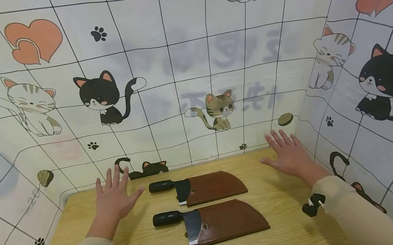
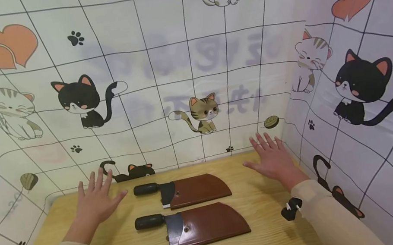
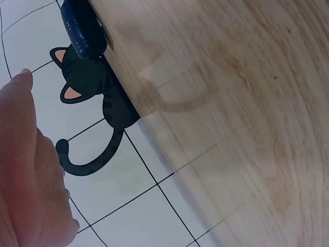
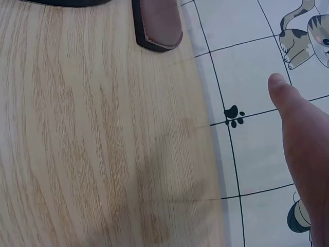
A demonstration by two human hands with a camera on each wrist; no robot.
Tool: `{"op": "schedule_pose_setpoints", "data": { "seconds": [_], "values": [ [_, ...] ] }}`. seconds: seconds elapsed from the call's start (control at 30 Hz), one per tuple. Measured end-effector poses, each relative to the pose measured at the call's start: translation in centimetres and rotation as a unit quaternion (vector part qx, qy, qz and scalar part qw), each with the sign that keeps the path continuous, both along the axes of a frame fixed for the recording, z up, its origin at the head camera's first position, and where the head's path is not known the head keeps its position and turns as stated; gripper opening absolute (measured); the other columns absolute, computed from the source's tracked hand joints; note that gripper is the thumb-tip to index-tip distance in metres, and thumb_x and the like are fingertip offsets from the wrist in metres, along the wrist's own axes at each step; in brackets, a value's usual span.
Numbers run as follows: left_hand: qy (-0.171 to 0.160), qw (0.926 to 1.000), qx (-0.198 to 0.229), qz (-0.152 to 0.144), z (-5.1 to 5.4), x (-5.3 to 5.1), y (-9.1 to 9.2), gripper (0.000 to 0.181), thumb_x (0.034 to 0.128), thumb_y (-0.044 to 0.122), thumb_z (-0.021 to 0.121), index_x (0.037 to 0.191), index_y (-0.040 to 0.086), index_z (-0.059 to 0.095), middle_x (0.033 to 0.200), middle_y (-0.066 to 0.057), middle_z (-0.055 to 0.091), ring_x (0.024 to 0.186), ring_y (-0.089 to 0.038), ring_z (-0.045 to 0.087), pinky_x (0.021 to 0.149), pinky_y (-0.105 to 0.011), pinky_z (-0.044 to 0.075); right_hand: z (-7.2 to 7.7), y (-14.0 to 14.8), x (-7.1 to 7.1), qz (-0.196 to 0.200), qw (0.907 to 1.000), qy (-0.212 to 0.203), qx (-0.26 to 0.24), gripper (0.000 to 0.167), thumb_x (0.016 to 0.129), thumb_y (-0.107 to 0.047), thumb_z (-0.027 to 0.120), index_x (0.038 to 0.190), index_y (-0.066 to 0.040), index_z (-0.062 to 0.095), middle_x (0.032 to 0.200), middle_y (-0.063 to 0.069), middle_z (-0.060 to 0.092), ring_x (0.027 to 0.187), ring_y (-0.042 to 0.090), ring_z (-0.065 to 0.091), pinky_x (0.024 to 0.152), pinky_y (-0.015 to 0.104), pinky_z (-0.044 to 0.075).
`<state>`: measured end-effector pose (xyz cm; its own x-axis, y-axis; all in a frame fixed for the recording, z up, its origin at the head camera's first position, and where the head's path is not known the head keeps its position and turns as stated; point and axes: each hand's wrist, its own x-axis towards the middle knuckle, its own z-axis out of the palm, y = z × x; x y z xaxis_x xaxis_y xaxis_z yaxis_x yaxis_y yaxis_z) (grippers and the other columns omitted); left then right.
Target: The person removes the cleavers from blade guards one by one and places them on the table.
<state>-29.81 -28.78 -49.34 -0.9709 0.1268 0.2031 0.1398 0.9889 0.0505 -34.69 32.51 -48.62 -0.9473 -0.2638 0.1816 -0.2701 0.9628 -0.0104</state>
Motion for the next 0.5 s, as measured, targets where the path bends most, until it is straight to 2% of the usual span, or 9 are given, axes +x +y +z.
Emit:
{"op": "schedule_pose_setpoints", "data": {
  "seconds": [0.23,0.5],
  "values": [
    [0.004,0.9999,-0.014,-0.004,0.1,0.5,0.4,0.1,0.1068,0.074,0.051,0.176,0.006,0.025,0.181,-0.026,0.013,0.167,-0.05,0.011,0.127,-0.076,0.003,0.0,-0.1,0.3,0.011,0.9999,-0.002,-0.01,0.106,0.105,-0.082,0.046,0.177,-0.008,0.02,0.183,0.021,0.01,0.168,0.049,0.006,0.13,0.07,0.001],
    [0.004,0.9998,-0.009,-0.017,-0.1,1.2,1.1,0.099,0.1076,0.075,0.049,0.176,0.007,0.025,0.182,-0.025,0.013,0.167,-0.049,0.01,0.127,-0.077,0.006,-0.4,-0.6,1.2,0.026,0.9996,0.002,-0.002,0.103,0.106,-0.08,0.045,0.177,-0.008,0.024,0.183,0.019,0.011,0.168,0.047,0.008,0.131,0.07,0.006]
  ]
}}
